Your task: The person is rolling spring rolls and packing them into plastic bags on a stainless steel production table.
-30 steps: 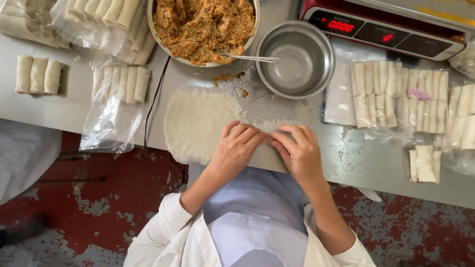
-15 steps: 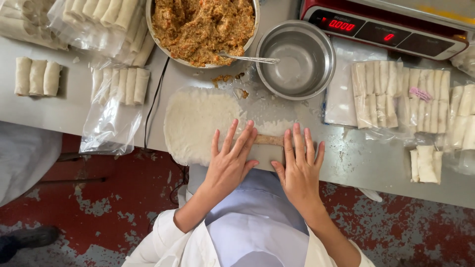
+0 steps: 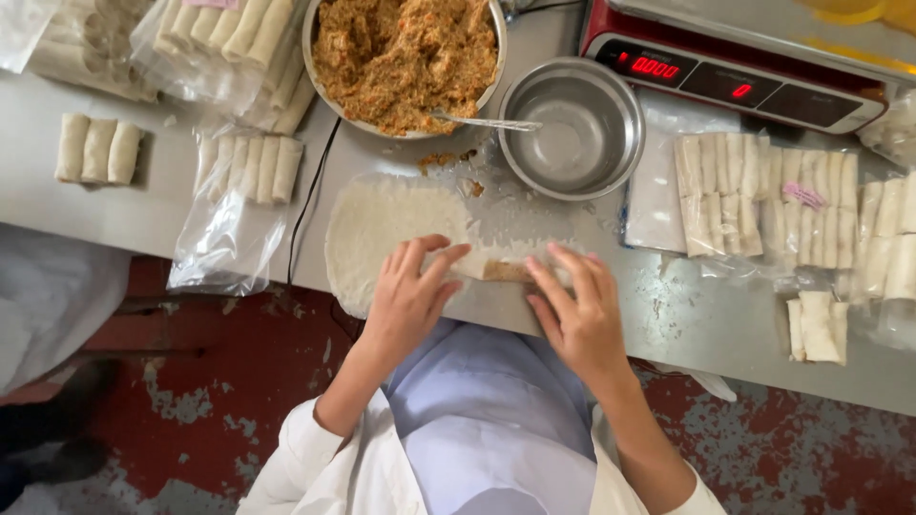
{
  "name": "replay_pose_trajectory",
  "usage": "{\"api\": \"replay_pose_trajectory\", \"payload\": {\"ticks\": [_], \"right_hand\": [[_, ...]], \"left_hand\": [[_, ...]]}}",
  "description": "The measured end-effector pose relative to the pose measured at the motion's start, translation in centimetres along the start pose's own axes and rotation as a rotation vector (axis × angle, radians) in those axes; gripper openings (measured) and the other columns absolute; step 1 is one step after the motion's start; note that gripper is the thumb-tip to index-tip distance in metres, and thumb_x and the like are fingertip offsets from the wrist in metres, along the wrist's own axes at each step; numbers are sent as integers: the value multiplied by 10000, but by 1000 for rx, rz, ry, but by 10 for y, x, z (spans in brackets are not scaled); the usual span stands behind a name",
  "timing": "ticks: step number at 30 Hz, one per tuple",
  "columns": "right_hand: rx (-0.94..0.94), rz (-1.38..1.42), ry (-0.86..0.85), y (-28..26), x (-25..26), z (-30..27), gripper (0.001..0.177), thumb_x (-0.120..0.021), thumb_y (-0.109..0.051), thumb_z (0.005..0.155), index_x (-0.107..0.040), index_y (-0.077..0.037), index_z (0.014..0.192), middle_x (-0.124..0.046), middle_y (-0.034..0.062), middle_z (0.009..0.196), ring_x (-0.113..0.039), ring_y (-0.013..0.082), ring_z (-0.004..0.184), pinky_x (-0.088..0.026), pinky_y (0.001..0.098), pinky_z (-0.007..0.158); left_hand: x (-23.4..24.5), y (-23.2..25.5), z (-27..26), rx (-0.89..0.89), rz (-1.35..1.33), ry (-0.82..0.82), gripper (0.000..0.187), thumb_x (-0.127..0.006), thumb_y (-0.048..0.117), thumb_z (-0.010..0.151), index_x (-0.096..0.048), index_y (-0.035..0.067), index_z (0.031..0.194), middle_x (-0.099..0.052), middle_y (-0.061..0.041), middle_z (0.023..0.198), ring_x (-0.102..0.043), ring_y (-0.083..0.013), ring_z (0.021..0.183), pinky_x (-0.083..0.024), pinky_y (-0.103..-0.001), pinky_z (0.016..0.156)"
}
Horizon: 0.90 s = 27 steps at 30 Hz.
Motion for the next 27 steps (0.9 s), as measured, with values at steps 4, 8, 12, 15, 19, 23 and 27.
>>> {"api": "replay_pose_trajectory", "payload": {"ticks": [4, 8, 12, 15, 19, 23, 27], "right_hand": [[70, 37, -9, -22, -10, 11, 367, -612, -283, 998, -682, -262, 1357, -585, 59, 1330, -561, 281, 1214, -419, 475, 1091], [20, 26, -50, -23, -18, 13, 320, -619, -279, 991, -703, -263, 1300, -532, -3, 1149, -523, 221, 1092, -441, 420, 1060], [-2, 196, -97, -20, -7, 20, 197, -655, -147, 967, -717, -96, 1147, -578, 65, 1042, -587, 292, 1049, -442, 462, 1069], [-58, 358, -85, -15, 28, 31, 233, -639, -87, 968, -723, -67, 1185, -660, 61, 1056, -661, 287, 1021, -518, 419, 989], [-72, 140, -14, 20, 31, 3, 263, -703, -101, 940, -758, -129, 1196, -637, 38, 1034, -632, 238, 978, -542, 403, 930], [-49, -168, 5, 33, 20, -19, 173, -718, -254, 981, -789, -247, 1138, -479, -55, 715, -529, 141, 692, -511, 291, 686], [-38, -192, 53, 21, 12, -15, 147, -721, -183, 970, -805, -207, 1089, -568, -48, 684, -576, 132, 676, -524, 258, 649]], "left_hand": [[-13, -7, -4, 26, 206, 163, 136, -646, 300, 969, -673, 221, 1076, -454, 34, 923, -497, -173, 808, -451, -302, 673], [-21, 3, 5, -19, 225, 168, 42, -590, 233, 990, -613, 229, 956, -453, 63, 800, -531, -145, 717, -458, -271, 619], [-19, 29, 19, -114, 4, 201, 84, -571, 111, 1014, -639, 157, 999, -616, -18, 892, -659, -219, 817, -530, -313, 681], [-11, 54, 30, -174, -149, 194, 136, -542, 110, 1049, -669, 87, 1090, -677, -79, 899, -704, -267, 867, -564, -339, 758], [-15, 57, 27, -180, -163, 210, 179, -530, 132, 1065, -674, 61, 1142, -699, -88, 912, -717, -261, 942, -574, -330, 809], [-20, 51, 28, -182, -213, 142, 165, -545, 103, 1042, -696, 62, 1094, -707, -94, 962, -690, -272, 944, -571, -345, 817], [-19, 53, 35, -193, -203, 74, 120, -570, 86, 1021, -687, 65, 1034, -683, -109, 959, -660, -293, 915, -551, -361, 797]]}}
Point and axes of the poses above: each hand's wrist, its own z-axis towards the middle knuckle, its own x-axis out of the back of the hand, y = z × x, the point moved 3 cm from there along z, towards the middle knuckle
